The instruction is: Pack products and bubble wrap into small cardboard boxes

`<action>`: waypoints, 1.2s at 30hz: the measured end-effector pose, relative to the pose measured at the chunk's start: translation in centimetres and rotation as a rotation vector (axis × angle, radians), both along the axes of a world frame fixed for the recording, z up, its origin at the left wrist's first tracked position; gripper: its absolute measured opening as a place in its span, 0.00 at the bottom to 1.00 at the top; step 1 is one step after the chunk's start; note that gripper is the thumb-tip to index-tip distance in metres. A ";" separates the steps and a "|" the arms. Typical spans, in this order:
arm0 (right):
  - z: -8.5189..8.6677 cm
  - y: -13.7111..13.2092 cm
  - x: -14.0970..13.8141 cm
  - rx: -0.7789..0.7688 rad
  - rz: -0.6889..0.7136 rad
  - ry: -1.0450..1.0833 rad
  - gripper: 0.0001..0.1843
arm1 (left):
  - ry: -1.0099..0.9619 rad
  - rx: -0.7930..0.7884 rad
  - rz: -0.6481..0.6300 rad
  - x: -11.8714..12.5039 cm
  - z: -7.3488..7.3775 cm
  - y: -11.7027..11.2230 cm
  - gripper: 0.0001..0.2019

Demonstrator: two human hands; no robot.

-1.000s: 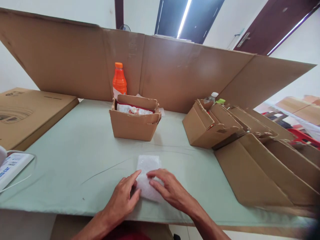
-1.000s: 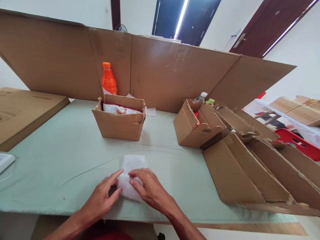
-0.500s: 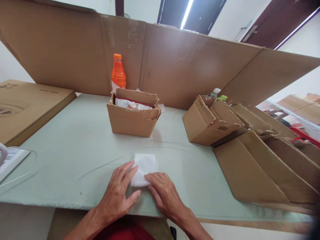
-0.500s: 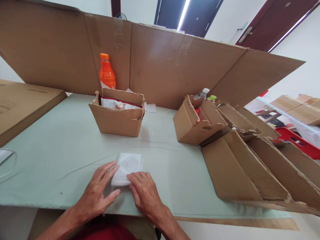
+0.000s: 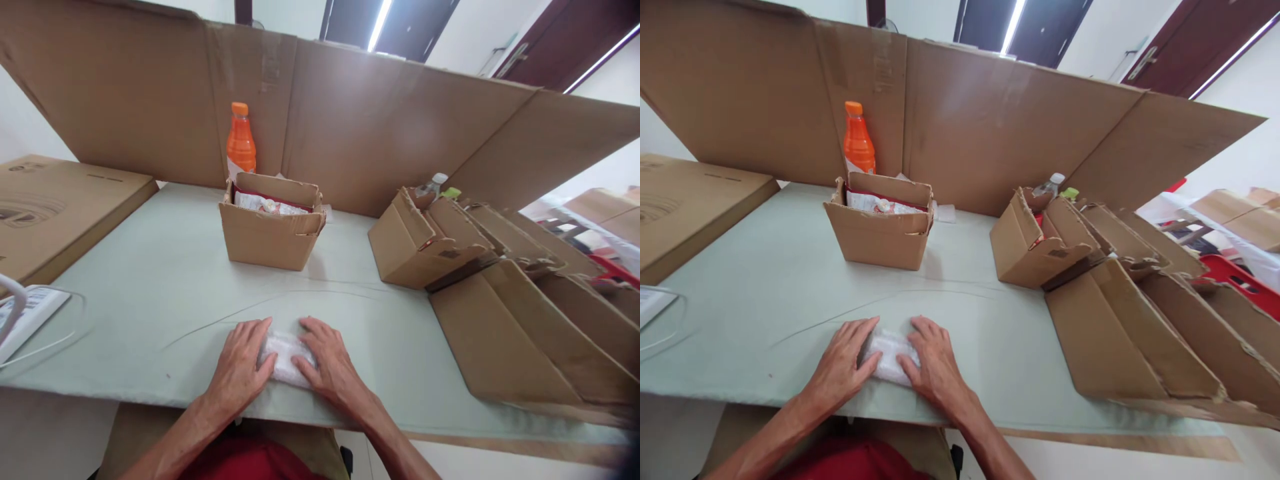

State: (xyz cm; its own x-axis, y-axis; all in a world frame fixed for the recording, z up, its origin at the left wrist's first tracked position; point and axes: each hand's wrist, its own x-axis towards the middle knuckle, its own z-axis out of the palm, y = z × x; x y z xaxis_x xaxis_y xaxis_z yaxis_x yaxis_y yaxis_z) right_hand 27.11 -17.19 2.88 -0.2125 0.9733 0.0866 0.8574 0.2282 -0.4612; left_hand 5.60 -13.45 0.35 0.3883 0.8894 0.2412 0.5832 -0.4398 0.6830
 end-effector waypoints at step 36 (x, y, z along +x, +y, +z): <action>20.4 19.7 0.5 0.712 -0.008 -0.223 0.08 | -0.141 0.847 0.158 -1.3 6.9 16.3 0.31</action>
